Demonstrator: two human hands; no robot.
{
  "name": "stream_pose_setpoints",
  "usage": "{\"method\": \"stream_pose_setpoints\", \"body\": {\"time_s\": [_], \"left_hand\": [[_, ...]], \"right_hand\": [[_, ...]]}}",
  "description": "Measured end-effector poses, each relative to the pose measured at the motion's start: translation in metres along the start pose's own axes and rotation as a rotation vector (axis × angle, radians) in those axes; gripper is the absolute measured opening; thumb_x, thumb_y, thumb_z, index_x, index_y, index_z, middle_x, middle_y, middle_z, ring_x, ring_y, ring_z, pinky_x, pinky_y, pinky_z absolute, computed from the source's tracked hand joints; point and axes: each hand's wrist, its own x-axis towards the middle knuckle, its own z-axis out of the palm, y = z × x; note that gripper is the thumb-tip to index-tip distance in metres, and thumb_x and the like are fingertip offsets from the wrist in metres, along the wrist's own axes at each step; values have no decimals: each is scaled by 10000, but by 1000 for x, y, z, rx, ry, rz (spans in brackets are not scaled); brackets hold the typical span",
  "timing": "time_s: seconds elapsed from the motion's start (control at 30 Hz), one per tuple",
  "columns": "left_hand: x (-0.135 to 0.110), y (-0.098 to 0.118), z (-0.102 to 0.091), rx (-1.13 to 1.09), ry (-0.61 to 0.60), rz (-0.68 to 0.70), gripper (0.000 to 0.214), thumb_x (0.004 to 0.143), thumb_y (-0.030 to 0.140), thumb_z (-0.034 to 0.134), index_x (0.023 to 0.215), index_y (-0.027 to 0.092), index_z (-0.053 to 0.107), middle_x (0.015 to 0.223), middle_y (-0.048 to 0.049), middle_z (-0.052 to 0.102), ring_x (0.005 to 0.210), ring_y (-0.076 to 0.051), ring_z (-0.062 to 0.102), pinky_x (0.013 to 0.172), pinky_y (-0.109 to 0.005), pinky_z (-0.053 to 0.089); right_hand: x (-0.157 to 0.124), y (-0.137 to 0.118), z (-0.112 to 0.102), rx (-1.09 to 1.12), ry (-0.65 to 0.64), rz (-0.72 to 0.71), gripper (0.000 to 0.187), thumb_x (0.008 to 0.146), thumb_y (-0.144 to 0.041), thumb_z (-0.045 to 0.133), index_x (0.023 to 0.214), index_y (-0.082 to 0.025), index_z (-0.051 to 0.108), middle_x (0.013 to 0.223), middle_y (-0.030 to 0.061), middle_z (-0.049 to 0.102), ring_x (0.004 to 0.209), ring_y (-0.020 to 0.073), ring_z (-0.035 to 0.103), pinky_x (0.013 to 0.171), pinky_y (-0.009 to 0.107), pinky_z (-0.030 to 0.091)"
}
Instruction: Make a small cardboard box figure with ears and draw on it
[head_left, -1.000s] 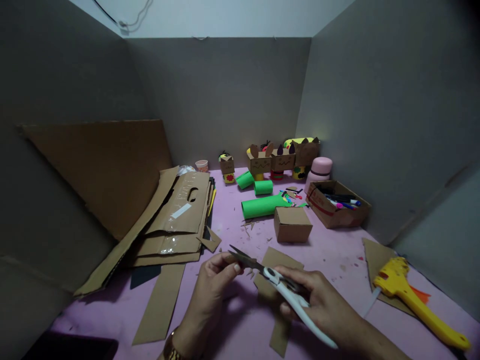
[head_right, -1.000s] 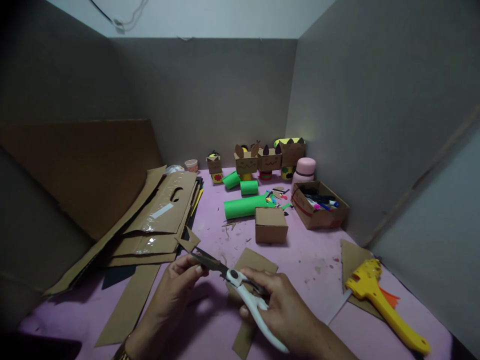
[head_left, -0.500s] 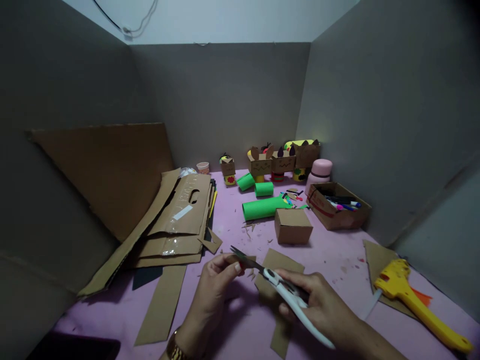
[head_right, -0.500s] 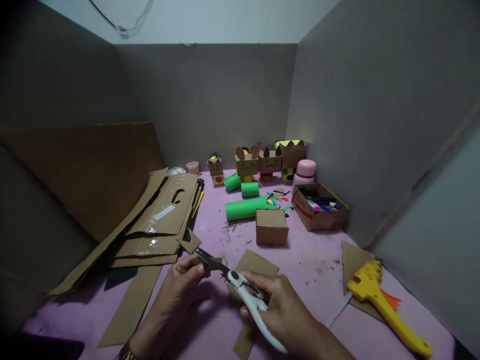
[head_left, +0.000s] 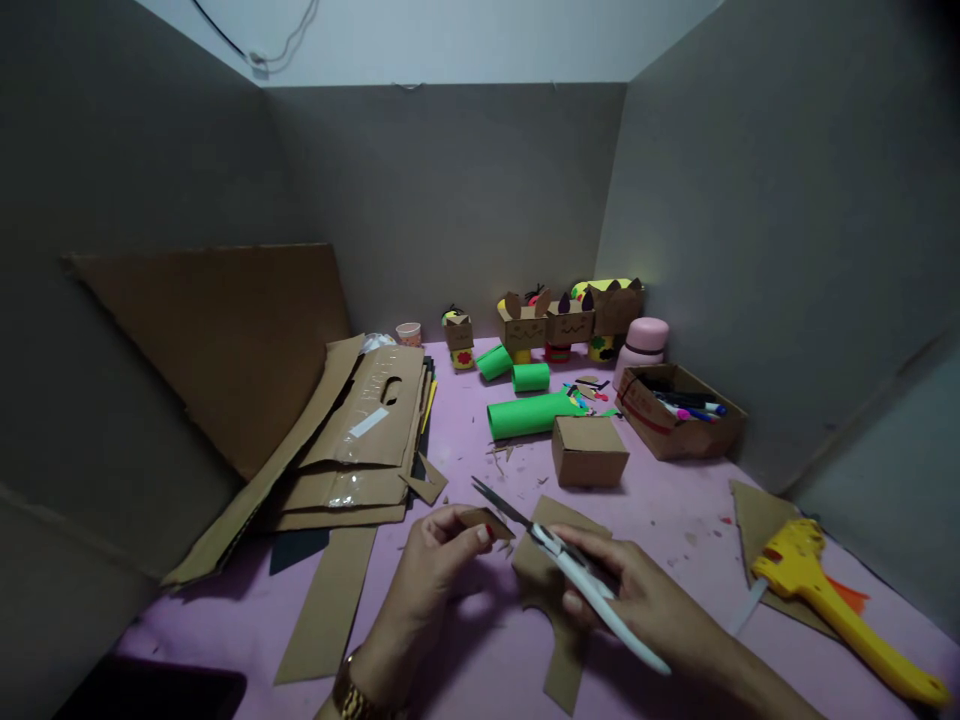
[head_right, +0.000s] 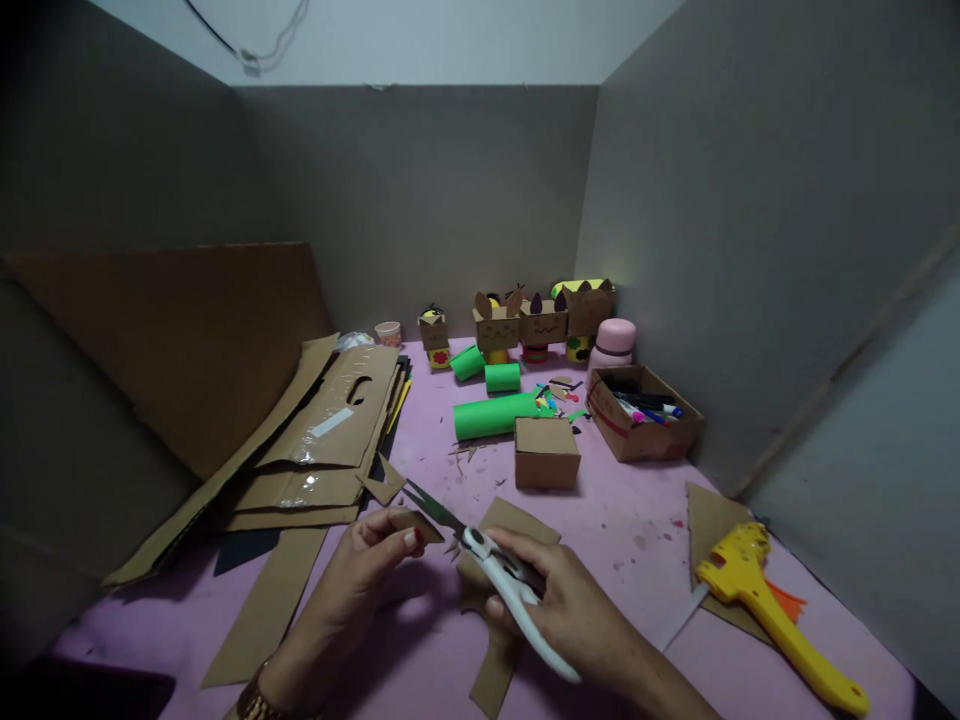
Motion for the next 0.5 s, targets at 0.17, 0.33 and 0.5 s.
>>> {"method": "stream_pose_setpoints", "body": {"time_s": [0.17,0.33,0.5], "left_hand": [[2,1,-7,42,-114,1,92,629,232,729,685,166,760,668,-37,732,648,-175,614,640,-263,448],[2,0,-11,79,-167,-3,111,645,220,713,717,156,768,697,-54,749,681,-191,645,665,-274,464],[3,0,-10,72,-156,-26,124,632,237,725,716,155,765,690,-51,747,660,-183,637,646,-267,456]], "right_hand": [[-3,-6,-1,-83,-52,-40,555,692,-79,647,1217,-260,634,991,21,703,855,202,626,773,316,497],[-3,-8,-2,-153,-50,-68,456,687,-95,664,1119,-239,680,917,18,682,813,190,599,703,275,481],[-4,-8,-2,-176,-26,-89,375,696,-117,669,1055,-218,700,849,10,668,770,176,582,633,240,461]]}}
